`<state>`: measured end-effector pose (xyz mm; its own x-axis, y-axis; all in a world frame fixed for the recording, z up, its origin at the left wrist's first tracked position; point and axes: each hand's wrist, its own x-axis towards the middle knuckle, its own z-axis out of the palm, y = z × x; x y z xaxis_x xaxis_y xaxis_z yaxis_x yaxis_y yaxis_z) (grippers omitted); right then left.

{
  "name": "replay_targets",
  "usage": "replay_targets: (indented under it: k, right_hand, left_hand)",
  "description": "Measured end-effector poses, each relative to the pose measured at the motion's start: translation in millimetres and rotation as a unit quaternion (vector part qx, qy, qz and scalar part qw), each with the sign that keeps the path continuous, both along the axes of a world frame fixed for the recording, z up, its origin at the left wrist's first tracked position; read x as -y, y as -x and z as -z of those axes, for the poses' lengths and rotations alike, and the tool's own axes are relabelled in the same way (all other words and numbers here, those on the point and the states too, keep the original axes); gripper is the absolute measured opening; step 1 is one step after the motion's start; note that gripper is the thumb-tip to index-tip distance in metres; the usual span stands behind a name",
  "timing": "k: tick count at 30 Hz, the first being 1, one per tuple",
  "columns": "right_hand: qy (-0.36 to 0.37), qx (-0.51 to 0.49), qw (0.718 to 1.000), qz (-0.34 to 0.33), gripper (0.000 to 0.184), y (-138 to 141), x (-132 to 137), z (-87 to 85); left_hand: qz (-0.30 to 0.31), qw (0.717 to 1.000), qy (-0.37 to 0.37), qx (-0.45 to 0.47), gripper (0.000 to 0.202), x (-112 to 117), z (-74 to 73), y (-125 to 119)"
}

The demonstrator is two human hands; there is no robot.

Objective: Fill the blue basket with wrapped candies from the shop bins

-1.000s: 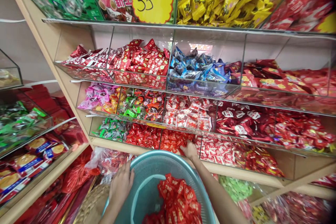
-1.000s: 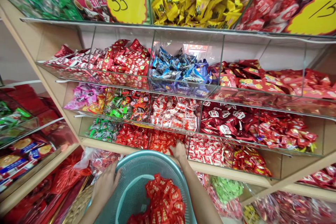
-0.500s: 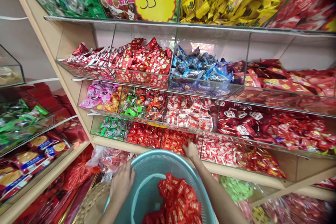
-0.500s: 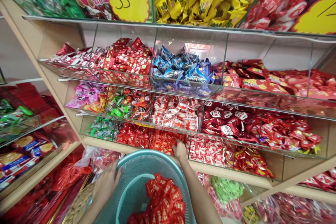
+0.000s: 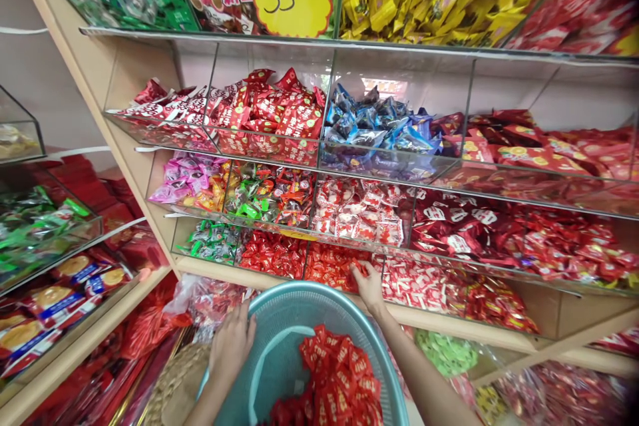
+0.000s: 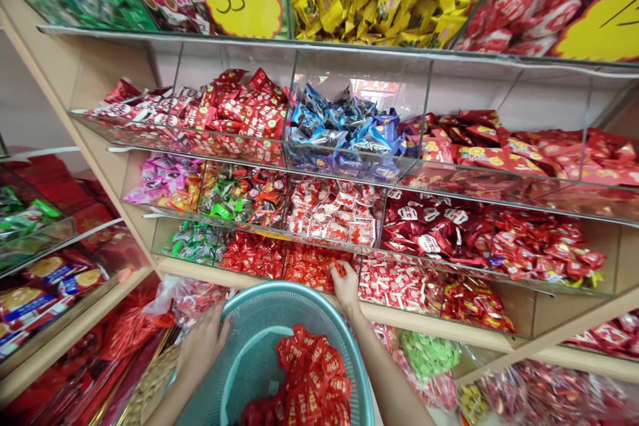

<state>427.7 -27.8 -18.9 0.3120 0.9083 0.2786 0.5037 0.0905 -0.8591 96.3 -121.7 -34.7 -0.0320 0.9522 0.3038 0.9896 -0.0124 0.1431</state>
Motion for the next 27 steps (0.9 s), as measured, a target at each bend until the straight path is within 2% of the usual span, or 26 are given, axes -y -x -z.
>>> replay_targets:
  k: [4, 7, 10, 15, 20, 27]
  right_hand:
    - [0.031, -0.124, 0.991, -0.032, 0.046, 9.8, 29.4, -10.5]
    - [0.108, -0.236, 0.960, -0.106, 0.039, 15.5, 57.5, -17.9]
    - [0.188, -0.245, 0.936, -0.167, 0.032, 20.2, 80.4, -19.6]
    - [0.256, -0.127, 0.932, -0.222, 0.021, 32.3, 93.6, -13.1]
    - [0.279, 0.002, 0.923, -0.264, 0.008, 46.9, 92.8, -7.8]
    - [0.310, 0.154, 0.888, -0.302, 0.009, 62.6, 93.2, -1.8]
  left_hand:
    - [0.006, 1.000, 0.005, 0.003, 0.040, -0.1, -0.6, -0.1]
    - [0.006, 1.000, 0.009, -0.004, 0.040, 0.4, -1.1, -0.4]
    - [0.007, 1.000, 0.007, -0.015, 0.041, 0.7, -1.7, -0.6]
    - [0.009, 1.000, 0.003, -0.024, 0.040, 0.9, -3.5, -1.4]
    - [0.005, 1.000, 0.009, -0.025, 0.041, 1.5, -2.2, -0.9]
    - [0.005, 1.000, 0.019, -0.015, 0.041, 2.2, -3.1, -0.8]
